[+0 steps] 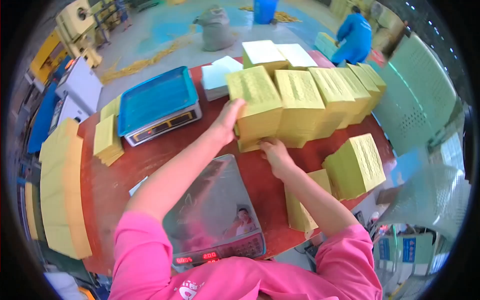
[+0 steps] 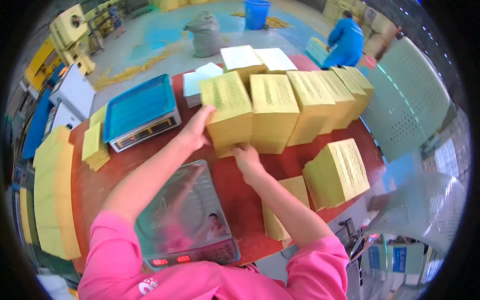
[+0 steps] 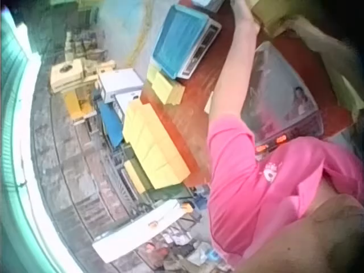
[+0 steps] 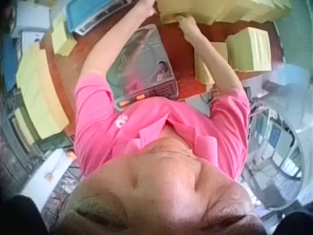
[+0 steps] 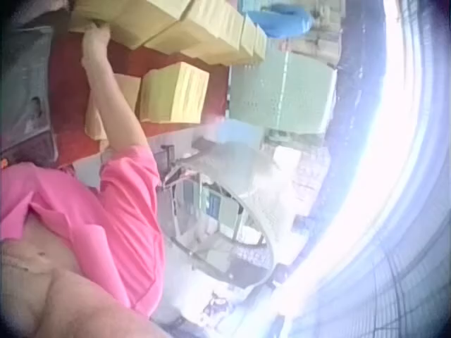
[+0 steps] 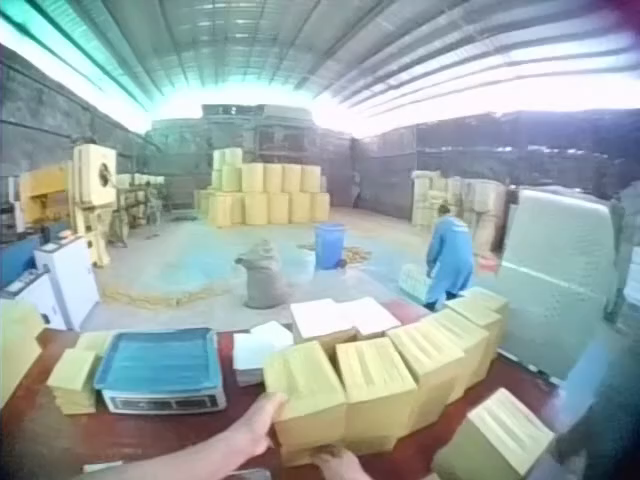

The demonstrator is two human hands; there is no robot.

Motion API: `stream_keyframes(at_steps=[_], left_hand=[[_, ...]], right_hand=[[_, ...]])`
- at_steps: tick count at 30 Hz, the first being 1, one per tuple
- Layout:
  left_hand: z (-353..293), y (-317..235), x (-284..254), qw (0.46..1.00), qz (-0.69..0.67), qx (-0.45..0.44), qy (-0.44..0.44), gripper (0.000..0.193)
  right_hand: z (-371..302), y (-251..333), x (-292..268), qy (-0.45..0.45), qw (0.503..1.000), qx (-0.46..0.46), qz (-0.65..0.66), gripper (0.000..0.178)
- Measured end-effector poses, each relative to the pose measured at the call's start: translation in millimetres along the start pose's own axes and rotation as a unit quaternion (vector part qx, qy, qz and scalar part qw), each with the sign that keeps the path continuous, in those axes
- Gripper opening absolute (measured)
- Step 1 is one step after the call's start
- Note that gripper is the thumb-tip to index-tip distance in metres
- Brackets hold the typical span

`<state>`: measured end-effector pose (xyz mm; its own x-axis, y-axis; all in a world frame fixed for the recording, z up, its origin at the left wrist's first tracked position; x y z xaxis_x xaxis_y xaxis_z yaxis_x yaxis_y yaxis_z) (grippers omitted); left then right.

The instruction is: The person is weighing and stacking sheets of yellow patterned paper at a workstation, and moving stacks to a conveyor belt.

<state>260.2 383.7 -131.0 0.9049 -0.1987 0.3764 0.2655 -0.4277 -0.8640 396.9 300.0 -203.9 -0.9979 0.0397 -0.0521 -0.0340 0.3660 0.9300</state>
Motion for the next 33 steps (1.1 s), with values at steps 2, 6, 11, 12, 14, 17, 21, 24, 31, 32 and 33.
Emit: stream_keyframes(at_steps=[2, 6, 11, 12, 14, 17, 21, 24, 31, 32, 33], left_hand=[[30.9, 1.5, -16.9, 0.992, -0.077, 0.029, 0.091, 0.045], [43.3, 6.9, -1.7, 0.966, -0.095, 0.206, 0.121, 0.045], [-92.4, -25.8, 6.3, 0.992, 0.03, 0.118, -0.04, 0.072], [-123.7, -32.7, -7.4, 0.986, 0.032, 0.152, -0.063, 0.073], [-191.1, -36.9, -27.7, 0.977, 0.011, 0.204, -0.065, 0.07], [-283.4, -14.3, -59.7, 0.969, -0.004, 0.243, -0.054, 0.045], [-413.8, 35.9, -161.9, 0.936, 0.029, 0.227, -0.268, 0.034], [-521.7, 55.8, -262.9, 0.883, 0.046, 0.211, -0.418, 0.041], [-730.9, 28.7, -493.1, 0.642, 0.384, 0.125, -0.652, 0.046], [-738.9, 19.2, -517.4, 0.583, 0.459, 0.109, -0.661, 0.048], [-737.7, 13.0, -546.7, 0.59, 0.456, 0.114, -0.657, 0.048]], right_hand=[[-8.0, 12.1, 20.6, 0.005, 0.997, 0.058, 0.058, 0.042], [-29.0, 10.2, -0.8, 0.021, 0.994, 0.02, 0.109, 0.049], [-133.6, 79.3, 33.7, 0.139, 0.983, -0.104, 0.065, 0.047], [-153.3, 84.3, 47.6, 0.167, 0.979, -0.101, 0.06, 0.047], [-190.5, 96.4, 74.0, 0.26, 0.948, -0.165, 0.084, 0.045], [-227.0, 86.8, 106.9, 0.315, 0.927, -0.18, 0.092, 0.035], [-271.5, 47.6, 183.5, 0.421, 0.898, -0.102, 0.078, 0.026], [-312.8, 13.5, 249.2, 0.502, 0.864, -0.022, 0.016, 0.024], [-394.9, -62.5, 453.4, 0.624, 0.777, 0.075, -0.023, 0.026], [-405.8, -73.0, 480.8, 0.632, 0.766, 0.116, -0.003, 0.026], [-412.0, -79.2, 508.4, 0.625, 0.772, 0.116, -0.006, 0.026]])
Point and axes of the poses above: each hand's wrist, its own z-axis towards the middle knuckle, its own x-axis out of the palm, y = z × x, the point moved 7 cm from there along z, towards the middle knuckle, and after that the axes turned 3 degrees about x, right-handed, at the moved point
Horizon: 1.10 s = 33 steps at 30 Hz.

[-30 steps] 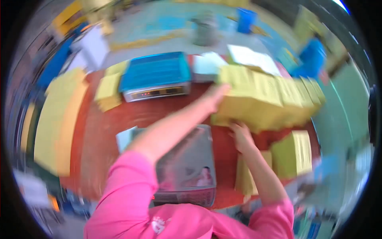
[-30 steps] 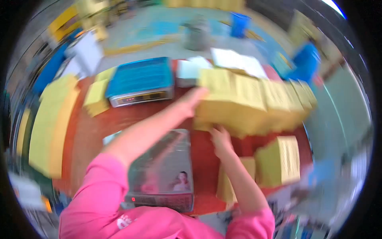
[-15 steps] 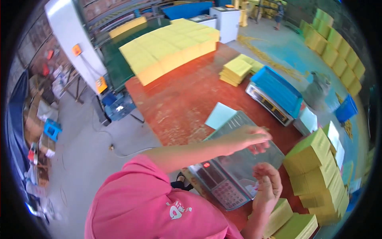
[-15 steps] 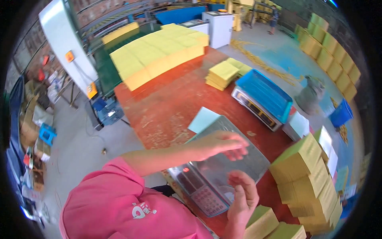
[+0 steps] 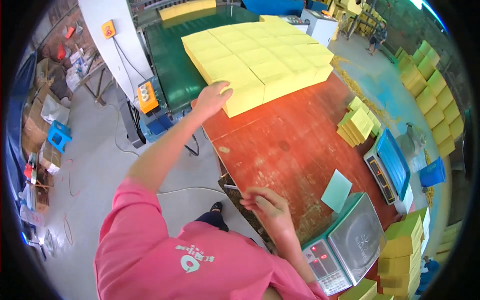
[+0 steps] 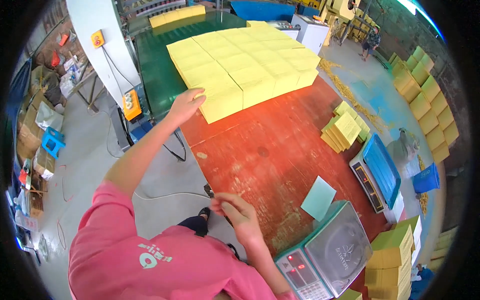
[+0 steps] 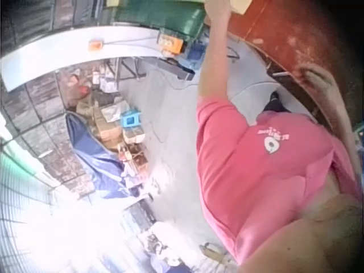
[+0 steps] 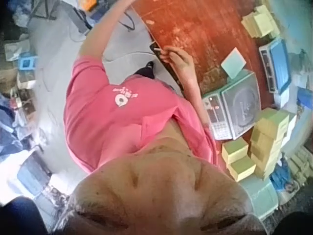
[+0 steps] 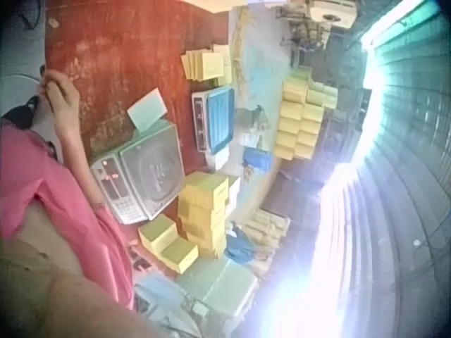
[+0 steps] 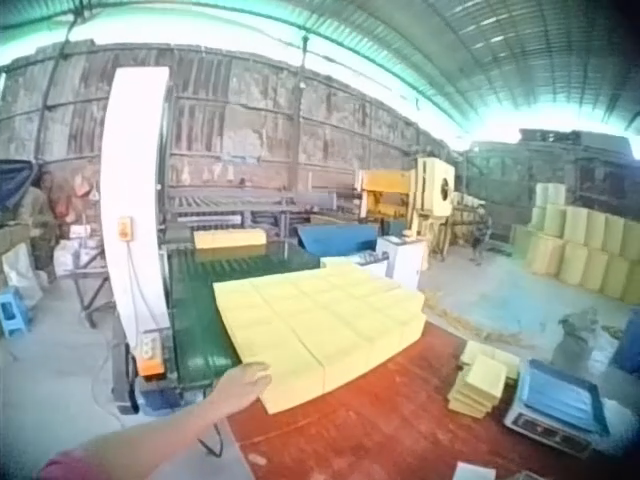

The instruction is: The person is weighing and stacking sheets of yellow patterned paper at a workstation, and moving stacks to a conveyor belt.

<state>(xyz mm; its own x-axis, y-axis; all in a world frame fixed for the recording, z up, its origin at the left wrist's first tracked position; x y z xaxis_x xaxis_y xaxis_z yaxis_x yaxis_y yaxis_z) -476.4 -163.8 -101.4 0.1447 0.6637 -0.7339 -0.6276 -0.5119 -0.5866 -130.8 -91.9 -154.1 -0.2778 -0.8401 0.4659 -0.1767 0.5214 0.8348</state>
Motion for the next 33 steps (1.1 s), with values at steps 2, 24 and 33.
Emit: stream_keyframes(at_steps=[2, 24, 33], left_hand=[[43.7, 9.5, 9.7, 0.994, 0.044, 0.095, -0.018, 0.049], [-38.2, -35.1, 56.5, 0.926, -0.02, 0.337, 0.17, 0.055], [-160.0, -102.0, 34.7, 0.882, 0.009, 0.346, 0.319, 0.091]], right_hand=[[47.1, -3.6, 32.2, 0.045, 0.999, 0.001, -0.01, 0.026], [93.3, -104.0, 22.9, -0.085, 0.982, 0.157, 0.055, 0.034], [46.5, -127.6, 37.8, -0.086, 0.938, 0.029, 0.333, 0.059]])
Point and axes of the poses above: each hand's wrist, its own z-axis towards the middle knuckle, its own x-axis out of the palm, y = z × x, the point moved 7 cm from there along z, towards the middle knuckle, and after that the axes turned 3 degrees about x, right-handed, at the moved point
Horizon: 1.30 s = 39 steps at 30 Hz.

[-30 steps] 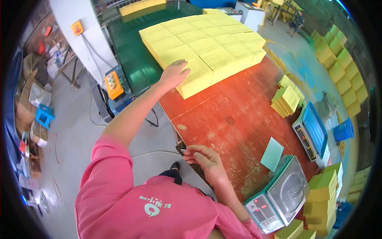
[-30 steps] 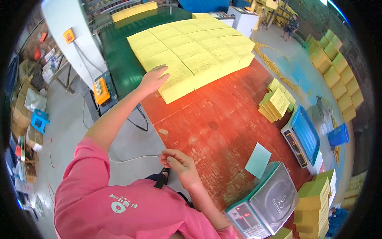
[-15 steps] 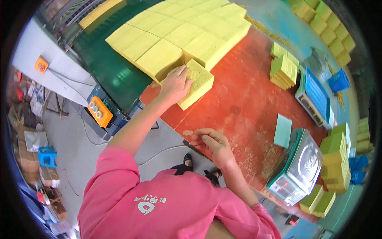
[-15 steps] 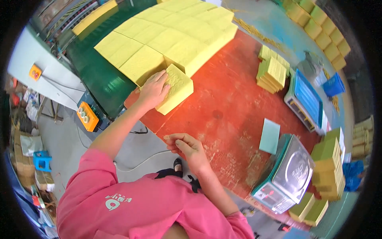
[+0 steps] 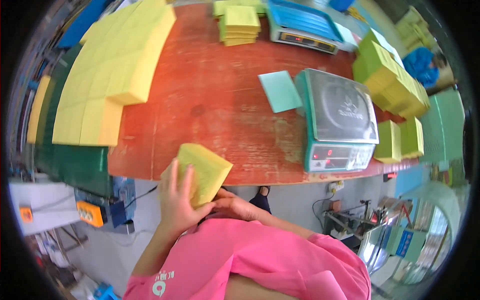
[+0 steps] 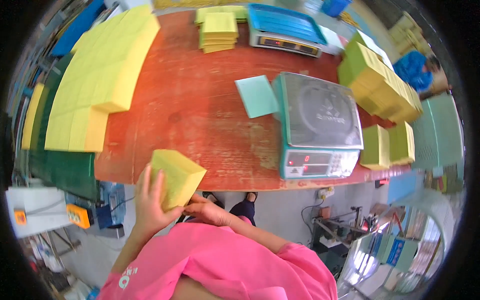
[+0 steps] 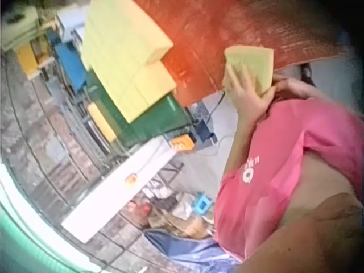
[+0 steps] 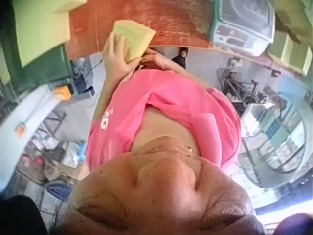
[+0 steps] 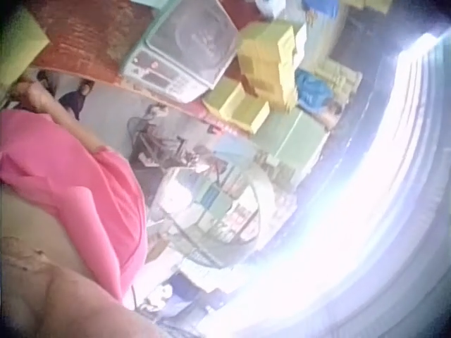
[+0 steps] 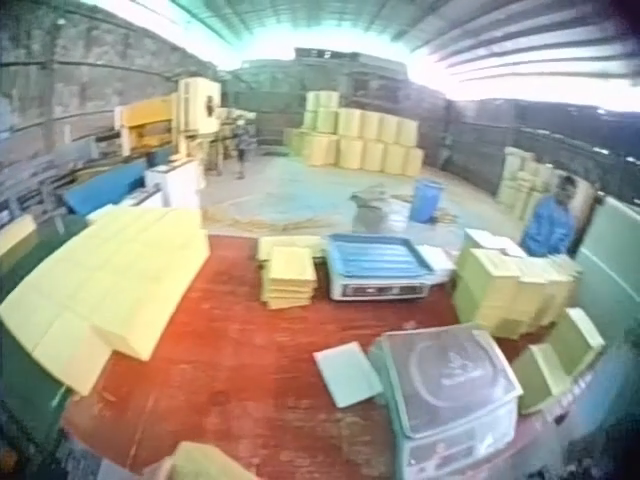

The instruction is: The person is weighing and stacking sheets of yellow patterned paper at a workstation, and moving stacks to a conveyor belt.

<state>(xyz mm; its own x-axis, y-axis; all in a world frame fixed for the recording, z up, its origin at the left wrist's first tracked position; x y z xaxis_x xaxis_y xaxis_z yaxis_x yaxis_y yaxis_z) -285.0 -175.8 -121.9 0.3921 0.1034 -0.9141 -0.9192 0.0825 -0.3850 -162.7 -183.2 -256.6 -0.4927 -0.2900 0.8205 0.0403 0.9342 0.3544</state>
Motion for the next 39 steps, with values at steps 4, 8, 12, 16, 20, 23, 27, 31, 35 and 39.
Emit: stream_keyframes(at_steps=[4, 8, 12, 16, 20, 23, 27, 31, 35, 39], left_hand=[[-11.5, 20.5, 21.7, 0.942, -0.314, -0.108, -0.052, 0.085], [28.1, -43.6, 56.4, 0.697, -0.687, -0.193, -0.075, 0.059], [119.4, -134.4, 89.5, 0.45, -0.882, -0.135, -0.035, 0.051], [215.0, -252.5, 120.1, 0.37, -0.919, -0.118, 0.069, 0.055], [276.2, -307.0, 164.2, 0.335, -0.931, -0.048, 0.136, 0.06], [286.7, -306.0, 187.7, 0.278, -0.95, -0.074, 0.125, 0.06], [257.1, -281.7, 185.8, 0.273, -0.944, -0.131, 0.128, 0.064], [213.5, -234.3, 179.8, 0.191, -0.945, -0.1, 0.245, 0.06], [194.0, -67.4, 73.6, 0.62, -0.77, -0.139, 0.057, 0.037], [193.8, 155.7, -52.9, 0.922, -0.049, -0.207, -0.323, 0.045]], right_hand=[[-63.7, 47.4, -5.7, -0.041, 0.935, -0.111, -0.334, 0.051], [-178.2, 134.5, 6.7, -0.122, 0.76, -0.349, -0.535, 0.051], [-280.3, 200.4, 21.6, -0.266, 0.61, -0.457, -0.59, 0.05], [-339.9, 262.6, -0.4, -0.406, 0.381, -0.569, -0.605, 0.044], [-367.8, 321.3, -39.1, -0.464, 0.384, -0.538, -0.59, 0.037], [-363.3, 344.1, -63.9, -0.47, 0.415, -0.513, -0.586, 0.034], [-345.5, 344.0, -61.4, -0.467, 0.407, -0.494, -0.609, 0.034], [-345.6, 327.6, -62.5, -0.479, 0.332, -0.451, -0.676, 0.037], [-318.9, 315.8, -37.7, -0.496, 0.27, -0.362, -0.741, 0.045], [-297.1, 299.0, 29.5, -0.535, 0.179, -0.392, -0.726, 0.049]])
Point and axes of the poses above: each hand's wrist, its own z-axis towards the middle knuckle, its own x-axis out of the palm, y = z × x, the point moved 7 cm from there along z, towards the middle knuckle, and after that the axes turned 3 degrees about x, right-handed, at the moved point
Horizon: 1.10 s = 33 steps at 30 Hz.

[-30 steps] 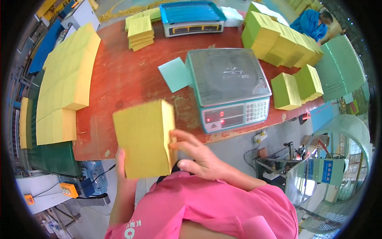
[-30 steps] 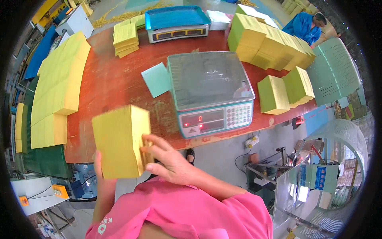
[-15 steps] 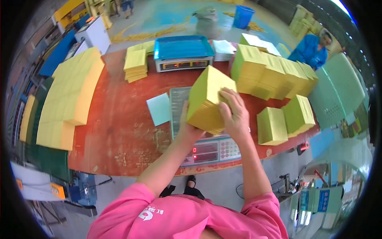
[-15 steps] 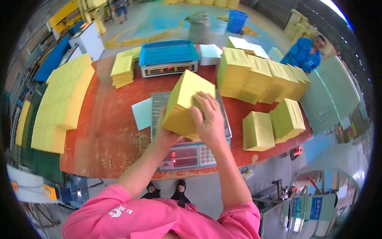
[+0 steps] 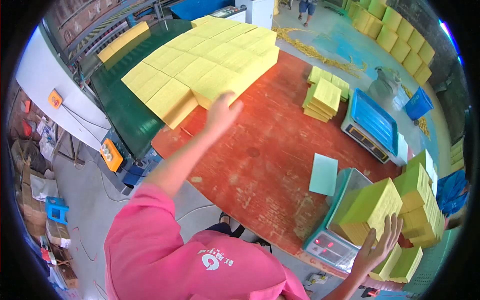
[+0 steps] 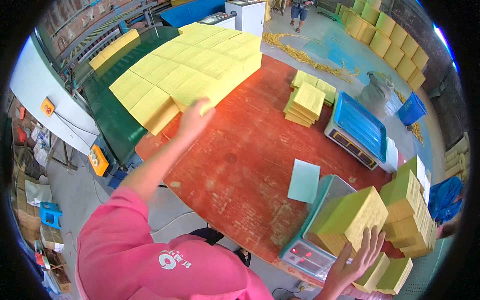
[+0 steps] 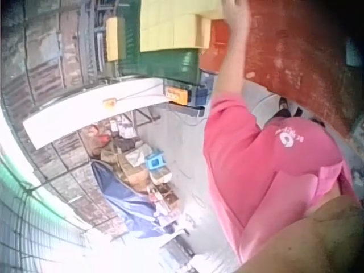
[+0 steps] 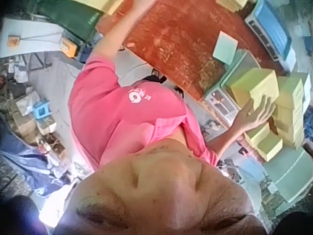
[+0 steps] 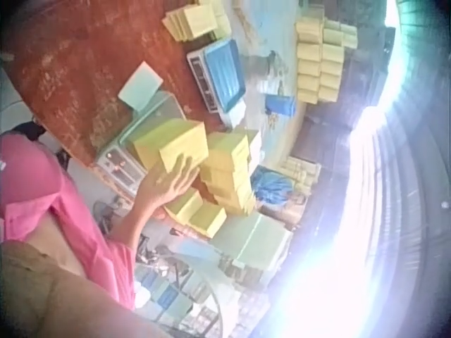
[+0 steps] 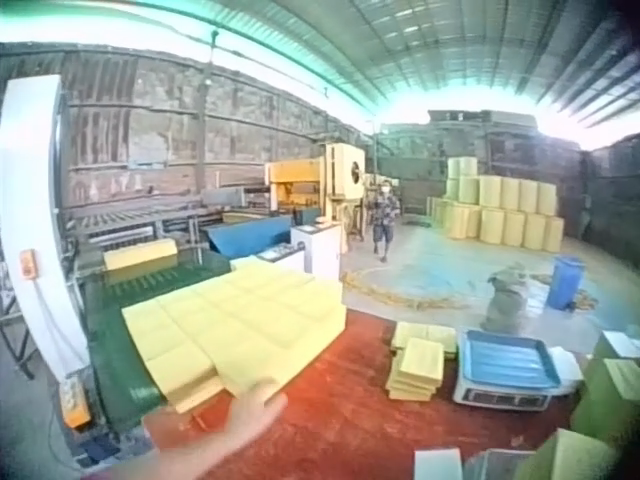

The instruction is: The person is weighing and stacking sheets of yellow patterned paper at a workstation, and moving stacks to a conveyor belt.

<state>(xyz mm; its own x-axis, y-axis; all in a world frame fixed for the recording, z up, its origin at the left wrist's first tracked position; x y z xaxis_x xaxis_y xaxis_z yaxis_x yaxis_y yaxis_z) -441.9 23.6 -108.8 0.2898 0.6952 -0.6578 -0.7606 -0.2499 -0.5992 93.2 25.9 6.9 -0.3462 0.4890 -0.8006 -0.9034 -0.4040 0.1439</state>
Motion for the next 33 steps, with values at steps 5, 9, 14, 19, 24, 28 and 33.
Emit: stream_keyframes(at_steps=[5, 9, 14, 19, 24, 28, 33], left_hand=[[112.8, 95.0, -10.8, 0.954, 0.286, 0.009, 0.092, 0.093], [115.3, 121.2, 20.8, 0.927, 0.319, 0.044, 0.194, 0.102], [111.1, 116.1, 21.4, 0.927, 0.294, 0.095, 0.215, 0.096], [87.7, 97.8, 24.2, 0.913, 0.275, 0.161, 0.255, 0.092], [77.7, 90.0, 11.9, 0.936, 0.164, 0.216, 0.225, 0.087], [104.6, 89.3, 2.6, 0.956, 0.196, 0.136, 0.169, 0.091], [115.7, 108.4, 17.3, 0.95, 0.189, 0.013, 0.247, 0.099]], right_hand=[[7.4, 96.2, 35.6, 0.019, 0.985, 0.03, 0.169, 0.044], [12.2, 171.4, 82.2, 0.118, 0.962, 0.02, 0.245, 0.041], [-5.9, 208.4, 124.3, 0.198, 0.927, 0.033, 0.318, 0.034], [-8.9, 235.6, 144.6, 0.227, 0.911, 0.007, 0.343, 0.032], [-0.3, 263.0, 148.5, 0.238, 0.9, -0.037, 0.363, 0.034], [-0.2, 263.7, 144.7, 0.247, 0.901, -0.042, 0.354, 0.034], [-24.1, 246.3, 147.6, 0.267, 0.894, 0.023, 0.36, 0.033]])
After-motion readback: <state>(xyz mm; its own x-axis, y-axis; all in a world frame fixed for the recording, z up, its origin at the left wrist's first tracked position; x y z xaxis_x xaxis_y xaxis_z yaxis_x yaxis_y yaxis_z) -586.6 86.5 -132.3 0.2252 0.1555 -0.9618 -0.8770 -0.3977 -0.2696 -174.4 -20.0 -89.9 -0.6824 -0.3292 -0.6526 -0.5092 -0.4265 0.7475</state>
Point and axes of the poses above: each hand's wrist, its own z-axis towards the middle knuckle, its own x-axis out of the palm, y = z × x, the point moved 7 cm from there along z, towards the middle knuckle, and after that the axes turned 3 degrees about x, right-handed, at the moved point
